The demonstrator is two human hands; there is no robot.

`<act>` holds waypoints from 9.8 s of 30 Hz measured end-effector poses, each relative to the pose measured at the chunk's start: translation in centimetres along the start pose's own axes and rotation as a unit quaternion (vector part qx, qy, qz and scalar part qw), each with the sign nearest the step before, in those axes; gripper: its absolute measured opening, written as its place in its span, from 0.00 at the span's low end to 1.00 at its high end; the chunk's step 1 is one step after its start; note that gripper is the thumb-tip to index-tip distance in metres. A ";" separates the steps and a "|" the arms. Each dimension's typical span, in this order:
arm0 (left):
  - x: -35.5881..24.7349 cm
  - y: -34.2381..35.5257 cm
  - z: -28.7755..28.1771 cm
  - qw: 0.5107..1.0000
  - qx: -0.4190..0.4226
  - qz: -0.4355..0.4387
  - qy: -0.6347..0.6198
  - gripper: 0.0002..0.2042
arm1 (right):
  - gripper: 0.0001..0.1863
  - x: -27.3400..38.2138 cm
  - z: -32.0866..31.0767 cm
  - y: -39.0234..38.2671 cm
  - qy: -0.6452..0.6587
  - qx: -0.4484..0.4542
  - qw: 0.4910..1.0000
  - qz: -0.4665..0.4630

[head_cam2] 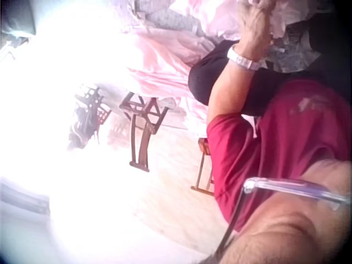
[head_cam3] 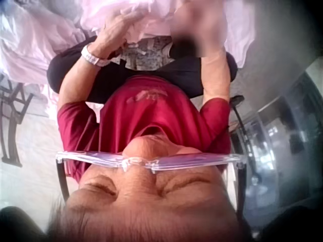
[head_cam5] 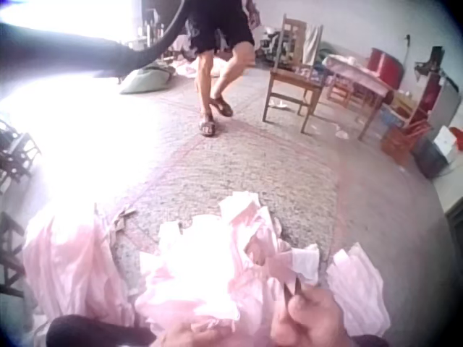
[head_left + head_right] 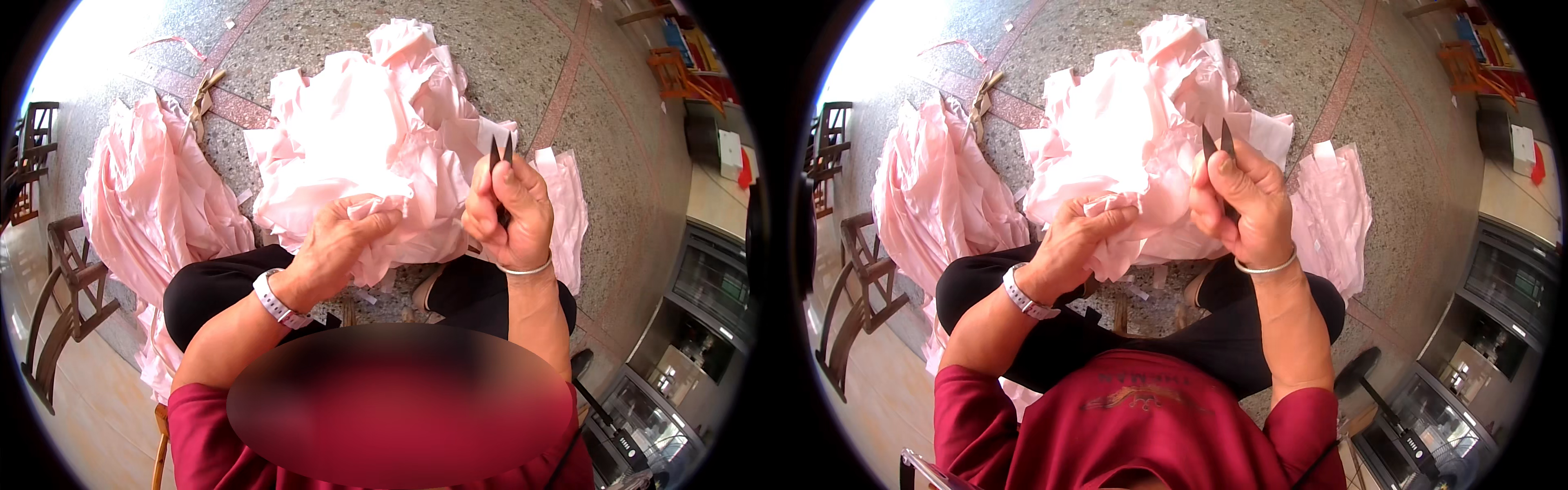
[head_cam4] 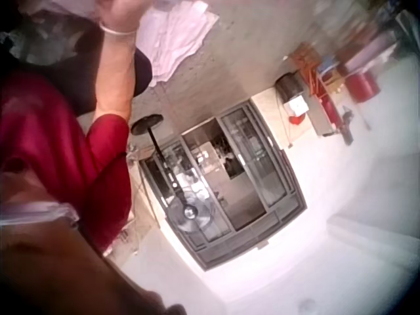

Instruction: The person uses a pair of snips to cut pink fabric while sitting on a chair. They hold the fabric edges by hand and follow a line or fold, trimming sections of the material.

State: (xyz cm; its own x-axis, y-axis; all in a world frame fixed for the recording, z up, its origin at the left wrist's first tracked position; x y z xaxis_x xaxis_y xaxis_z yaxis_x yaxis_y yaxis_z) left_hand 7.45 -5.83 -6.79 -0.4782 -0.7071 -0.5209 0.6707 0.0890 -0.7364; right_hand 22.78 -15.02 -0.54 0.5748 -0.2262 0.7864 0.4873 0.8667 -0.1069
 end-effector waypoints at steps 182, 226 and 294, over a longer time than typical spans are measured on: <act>-0.7 0.9 0.2 0.993 0.067 0.019 -0.095 0.10 | 0.13 -3.5 1.6 -2.5 -0.427 0.031 0.901 0.073; -0.7 0.8 0.4 0.998 0.060 0.009 -0.022 0.09 | 0.08 0.8 0.2 -0.5 -0.476 -0.087 0.871 -0.080; -2.5 -1.3 0.7 0.996 0.059 0.046 0.054 0.12 | 0.16 -3.0 -0.5 1.0 -0.190 0.033 0.975 0.111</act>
State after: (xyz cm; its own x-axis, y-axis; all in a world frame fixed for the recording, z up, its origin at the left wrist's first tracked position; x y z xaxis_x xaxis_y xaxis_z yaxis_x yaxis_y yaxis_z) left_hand 8.12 -4.64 -4.23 -0.4651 -0.6193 -0.6326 0.7738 0.0628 -0.6303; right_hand 21.86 -13.69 -3.24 0.3712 0.1409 0.9178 0.3277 0.9050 -0.2714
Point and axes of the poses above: each hand's wrist, its own y-axis towards the middle knuckle, its own z-axis out of the palm, x = y × z, the point moved 7 cm from there along y, towards the middle knuckle, and after that the axes turned 7 degrees about -z, right-handed, at the moved point
